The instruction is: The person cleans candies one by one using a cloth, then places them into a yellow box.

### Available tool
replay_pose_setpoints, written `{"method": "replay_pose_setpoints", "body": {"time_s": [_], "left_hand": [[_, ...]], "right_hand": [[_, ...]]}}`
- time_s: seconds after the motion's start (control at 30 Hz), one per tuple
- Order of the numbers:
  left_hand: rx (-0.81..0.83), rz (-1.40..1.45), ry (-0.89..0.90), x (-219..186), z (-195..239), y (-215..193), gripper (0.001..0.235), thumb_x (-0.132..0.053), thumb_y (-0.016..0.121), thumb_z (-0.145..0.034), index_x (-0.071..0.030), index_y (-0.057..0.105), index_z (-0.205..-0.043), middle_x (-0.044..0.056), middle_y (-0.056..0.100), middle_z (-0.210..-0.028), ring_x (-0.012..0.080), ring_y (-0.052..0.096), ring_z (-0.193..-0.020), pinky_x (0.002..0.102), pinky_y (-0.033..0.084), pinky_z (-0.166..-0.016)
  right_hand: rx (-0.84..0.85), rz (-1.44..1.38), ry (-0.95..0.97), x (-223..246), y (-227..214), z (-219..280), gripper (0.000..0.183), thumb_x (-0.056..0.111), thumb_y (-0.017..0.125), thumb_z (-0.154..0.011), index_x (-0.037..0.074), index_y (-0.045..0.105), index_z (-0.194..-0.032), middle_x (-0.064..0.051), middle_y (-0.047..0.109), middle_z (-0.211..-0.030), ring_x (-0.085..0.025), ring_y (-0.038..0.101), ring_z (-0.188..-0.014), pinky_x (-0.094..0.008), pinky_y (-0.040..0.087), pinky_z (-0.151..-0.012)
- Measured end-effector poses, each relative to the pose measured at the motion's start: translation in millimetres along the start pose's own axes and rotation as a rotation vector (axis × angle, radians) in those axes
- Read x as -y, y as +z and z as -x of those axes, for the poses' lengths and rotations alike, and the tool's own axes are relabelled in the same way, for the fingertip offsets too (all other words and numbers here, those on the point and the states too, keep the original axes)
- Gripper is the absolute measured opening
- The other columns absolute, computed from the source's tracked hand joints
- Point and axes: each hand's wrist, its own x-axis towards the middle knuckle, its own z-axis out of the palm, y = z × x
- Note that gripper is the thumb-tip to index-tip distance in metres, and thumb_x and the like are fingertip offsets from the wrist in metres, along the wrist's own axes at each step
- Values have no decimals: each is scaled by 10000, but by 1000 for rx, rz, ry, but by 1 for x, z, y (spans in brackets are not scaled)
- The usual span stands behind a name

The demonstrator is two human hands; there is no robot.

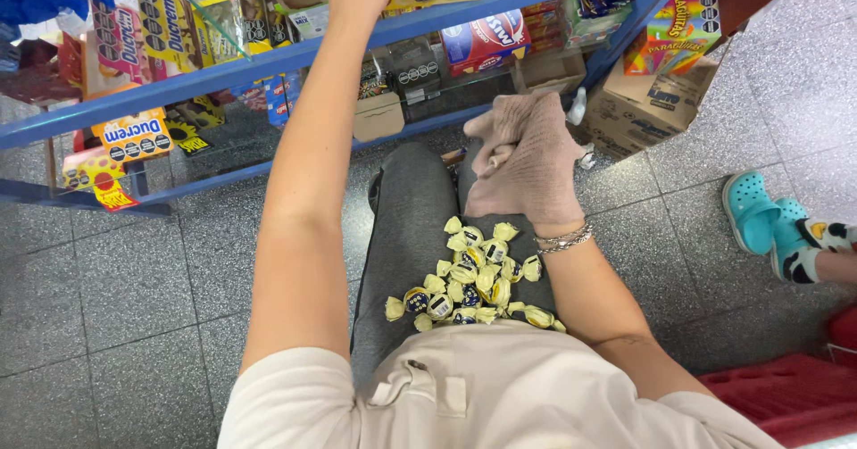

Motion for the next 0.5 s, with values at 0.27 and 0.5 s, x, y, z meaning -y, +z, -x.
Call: {"method": "replay_pose_setpoints", "body": {"time_s": [0.27, 0.5], "left_hand": [[669, -233, 151, -19, 154, 39, 196, -290, 683, -941, -122, 775, -986, 78, 733, -811, 308, 745, -858, 432, 574, -797], [1219, -256, 454, -4, 268, 54, 429, -270, 774, -841, -111, 719, -1236, 146, 733, -1145, 370, 669, -1140, 523, 452, -990]], "right_hand": [[-224, 605, -659, -6, 78, 54, 87, 14, 570, -627, -66, 602, -613, -174, 527, -467, -153, 476, -400, -222, 327, -421], [-371, 828, -605, -14, 34, 30, 158, 91, 565, -671, -61, 597, -699, -156, 561, -518, -179, 523, -459, -265, 373, -470]]}}
